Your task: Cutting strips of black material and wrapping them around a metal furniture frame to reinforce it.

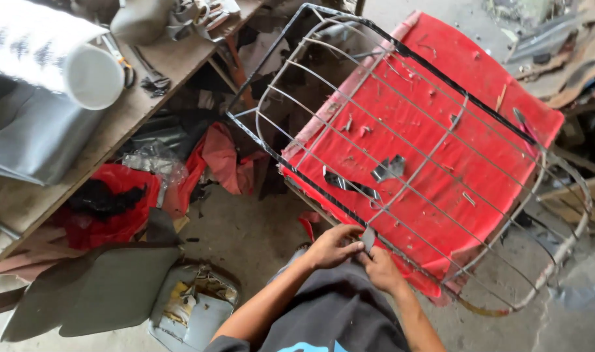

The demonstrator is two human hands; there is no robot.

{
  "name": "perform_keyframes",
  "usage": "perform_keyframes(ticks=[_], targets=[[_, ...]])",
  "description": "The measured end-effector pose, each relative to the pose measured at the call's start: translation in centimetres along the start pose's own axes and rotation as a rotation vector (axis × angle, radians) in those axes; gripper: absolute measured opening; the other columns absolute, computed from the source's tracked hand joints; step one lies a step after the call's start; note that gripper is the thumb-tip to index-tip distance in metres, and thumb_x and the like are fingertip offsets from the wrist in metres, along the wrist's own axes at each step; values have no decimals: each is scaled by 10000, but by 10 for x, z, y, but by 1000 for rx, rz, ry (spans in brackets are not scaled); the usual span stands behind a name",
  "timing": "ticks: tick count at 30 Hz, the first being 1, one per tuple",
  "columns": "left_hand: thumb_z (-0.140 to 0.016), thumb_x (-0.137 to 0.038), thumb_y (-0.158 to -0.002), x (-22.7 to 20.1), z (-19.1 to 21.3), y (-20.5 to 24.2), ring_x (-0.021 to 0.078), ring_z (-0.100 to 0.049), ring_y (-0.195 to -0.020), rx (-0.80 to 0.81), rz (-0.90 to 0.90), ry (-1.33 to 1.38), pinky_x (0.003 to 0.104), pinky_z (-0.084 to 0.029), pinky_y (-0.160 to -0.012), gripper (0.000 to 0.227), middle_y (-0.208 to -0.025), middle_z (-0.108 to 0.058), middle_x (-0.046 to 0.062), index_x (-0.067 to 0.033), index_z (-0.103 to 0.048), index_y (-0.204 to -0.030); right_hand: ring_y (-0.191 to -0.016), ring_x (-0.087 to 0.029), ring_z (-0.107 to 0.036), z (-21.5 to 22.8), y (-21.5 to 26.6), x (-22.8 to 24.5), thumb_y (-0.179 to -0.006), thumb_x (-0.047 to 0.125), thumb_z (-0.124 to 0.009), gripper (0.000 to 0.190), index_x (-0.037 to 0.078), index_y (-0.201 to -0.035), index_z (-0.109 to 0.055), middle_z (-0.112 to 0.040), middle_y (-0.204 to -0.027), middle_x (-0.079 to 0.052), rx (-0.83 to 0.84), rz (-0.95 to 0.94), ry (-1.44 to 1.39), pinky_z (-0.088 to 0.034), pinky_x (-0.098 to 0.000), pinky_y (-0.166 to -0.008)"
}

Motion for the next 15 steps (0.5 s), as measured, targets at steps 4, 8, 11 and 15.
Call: perform_keyframes(ticks=[4,8,11,15], targets=[[-670,-360,-1002,-2,10,2,191,-716,-1036,-142,-52,-21,327,-561,-911,318,-1180,-749,52,-142,-721,-1227,-993,-162,-757,-2,-2,5,-974,364,-606,319,88,-994,-766,-833,-1001,-38,39,-78,-8,-544,-348,-868],[-659,-332,-932,-1,32,11,150,-742,-974,-310,269,-42,315,-559,-873,263,-1086,-797,-8,-168,-771,-1104,-958,-161,-752,8,-8,-19,-955,119,-591,258,103,-1050,-830,-851,-980,-42,-84,-16,-341,-543,-309,-967],[-658,-308,-906,-2,60,18,90,-733,-947,-416,408,11,272,-539,-884,233,-1026,-821,-45,-199,-794,-1061,-727,-244,-727,16,-41,-62,-960,90,-581,197,39,-1018,-763,-763,-710,-172,-126,36,-563,-575,-363,-784],[-658,-330,-921,0,96,17,98,-694,-869,-616,609,70,277,-538,-839,231,-948,-798,-29,-192,-758,-1077,-571,-174,-622,37,-78,-66,-962,276,-694,252,44,-902,-773,-659,-558,-103,-151,12,-479,-535,-342,-622]])
Point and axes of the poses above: each hand's wrist, its own y-axis away from the middle knuckle, its own z-axis out of the back of the hand, x = y × z, the point moved 2 cm from there along -y, towards the middle knuckle
